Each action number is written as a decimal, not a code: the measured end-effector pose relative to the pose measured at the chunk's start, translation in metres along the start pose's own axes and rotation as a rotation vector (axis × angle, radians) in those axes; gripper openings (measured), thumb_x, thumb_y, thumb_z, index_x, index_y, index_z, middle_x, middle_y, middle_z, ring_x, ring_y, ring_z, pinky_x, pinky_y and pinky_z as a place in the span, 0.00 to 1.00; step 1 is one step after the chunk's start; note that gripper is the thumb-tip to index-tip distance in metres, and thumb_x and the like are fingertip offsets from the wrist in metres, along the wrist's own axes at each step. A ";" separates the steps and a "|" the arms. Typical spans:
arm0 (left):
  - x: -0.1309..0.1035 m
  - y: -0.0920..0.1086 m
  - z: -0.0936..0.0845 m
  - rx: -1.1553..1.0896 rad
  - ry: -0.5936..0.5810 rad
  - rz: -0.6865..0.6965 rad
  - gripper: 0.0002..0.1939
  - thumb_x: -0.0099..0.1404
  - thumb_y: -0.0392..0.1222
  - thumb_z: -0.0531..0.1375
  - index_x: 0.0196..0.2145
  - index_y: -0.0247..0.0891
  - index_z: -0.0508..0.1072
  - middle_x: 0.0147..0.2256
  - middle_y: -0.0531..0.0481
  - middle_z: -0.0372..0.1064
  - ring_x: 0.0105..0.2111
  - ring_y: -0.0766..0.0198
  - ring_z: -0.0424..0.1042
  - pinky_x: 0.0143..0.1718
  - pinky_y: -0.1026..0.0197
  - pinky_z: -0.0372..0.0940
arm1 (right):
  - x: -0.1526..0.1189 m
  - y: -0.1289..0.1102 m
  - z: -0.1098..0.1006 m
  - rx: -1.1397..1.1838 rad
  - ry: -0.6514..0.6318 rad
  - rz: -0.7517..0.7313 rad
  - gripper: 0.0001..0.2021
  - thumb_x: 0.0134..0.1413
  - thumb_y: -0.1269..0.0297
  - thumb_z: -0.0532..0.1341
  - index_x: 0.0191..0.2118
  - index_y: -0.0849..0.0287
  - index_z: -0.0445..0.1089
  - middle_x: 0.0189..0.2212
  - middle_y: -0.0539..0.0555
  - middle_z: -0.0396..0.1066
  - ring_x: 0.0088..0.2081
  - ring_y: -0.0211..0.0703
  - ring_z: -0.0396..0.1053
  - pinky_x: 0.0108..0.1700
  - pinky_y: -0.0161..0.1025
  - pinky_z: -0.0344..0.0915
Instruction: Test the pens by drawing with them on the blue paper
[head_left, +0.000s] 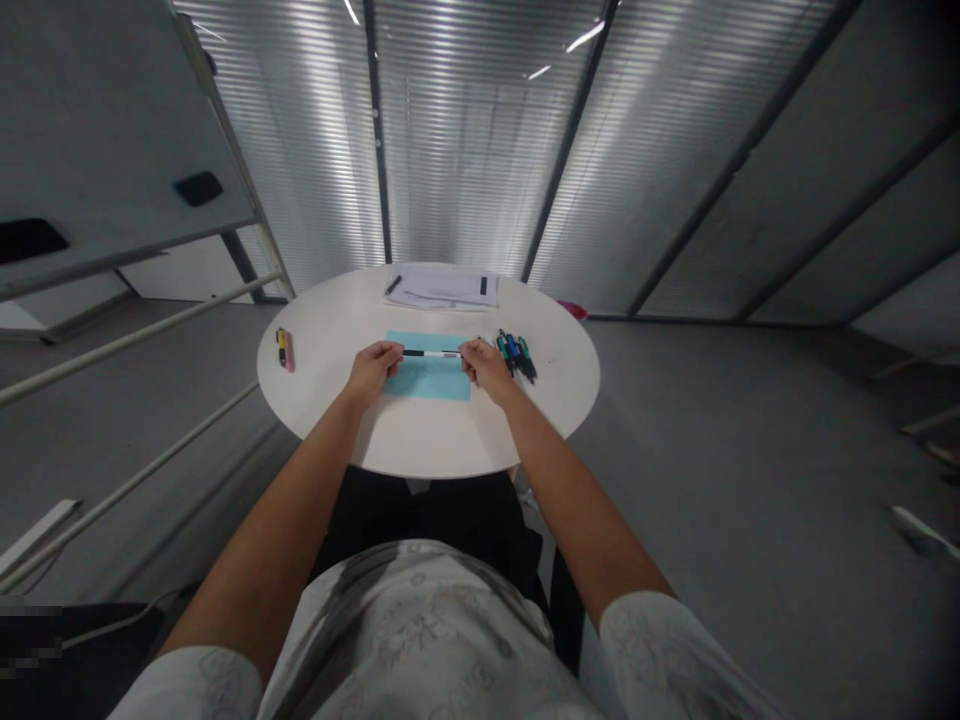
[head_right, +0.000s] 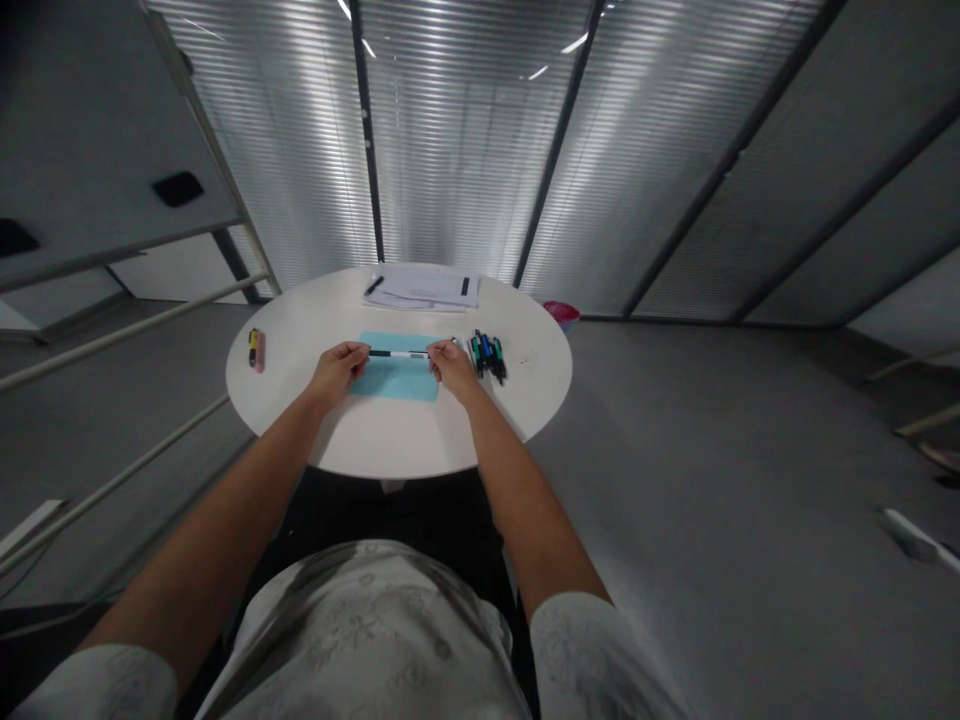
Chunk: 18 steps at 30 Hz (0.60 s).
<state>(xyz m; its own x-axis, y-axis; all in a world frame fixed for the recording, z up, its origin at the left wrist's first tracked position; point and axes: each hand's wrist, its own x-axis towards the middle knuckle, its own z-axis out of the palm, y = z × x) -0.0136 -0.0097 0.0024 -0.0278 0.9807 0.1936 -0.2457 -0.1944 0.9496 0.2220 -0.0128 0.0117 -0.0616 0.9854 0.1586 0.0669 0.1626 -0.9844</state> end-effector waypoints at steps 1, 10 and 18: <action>0.000 -0.001 0.000 0.000 0.005 -0.003 0.12 0.49 0.45 0.69 0.28 0.34 0.73 0.22 0.53 0.65 0.19 0.72 0.59 0.21 0.66 0.51 | -0.001 0.000 0.000 0.013 -0.006 0.001 0.17 0.49 0.48 0.63 0.34 0.58 0.65 0.20 0.44 0.66 0.15 0.29 0.56 0.16 0.29 0.47; -0.001 -0.001 -0.001 0.028 -0.008 -0.001 0.13 0.50 0.46 0.68 0.27 0.35 0.73 0.23 0.53 0.66 0.19 0.73 0.59 0.22 0.66 0.51 | 0.002 0.004 -0.002 -0.016 0.006 0.014 0.16 0.51 0.48 0.61 0.32 0.57 0.66 0.18 0.43 0.62 0.15 0.29 0.55 0.15 0.29 0.46; 0.000 0.002 0.002 -0.005 0.016 -0.024 0.12 0.48 0.44 0.69 0.28 0.34 0.73 0.22 0.53 0.65 0.20 0.72 0.60 0.22 0.66 0.53 | -0.001 0.000 -0.002 0.013 -0.012 -0.008 0.16 0.46 0.51 0.65 0.35 0.58 0.67 0.22 0.45 0.66 0.17 0.29 0.57 0.16 0.29 0.49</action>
<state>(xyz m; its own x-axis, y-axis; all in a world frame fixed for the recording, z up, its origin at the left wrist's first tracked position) -0.0125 -0.0103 0.0048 -0.0370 0.9853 0.1666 -0.2516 -0.1705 0.9527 0.2241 -0.0136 0.0113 -0.0738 0.9833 0.1661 0.0530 0.1702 -0.9840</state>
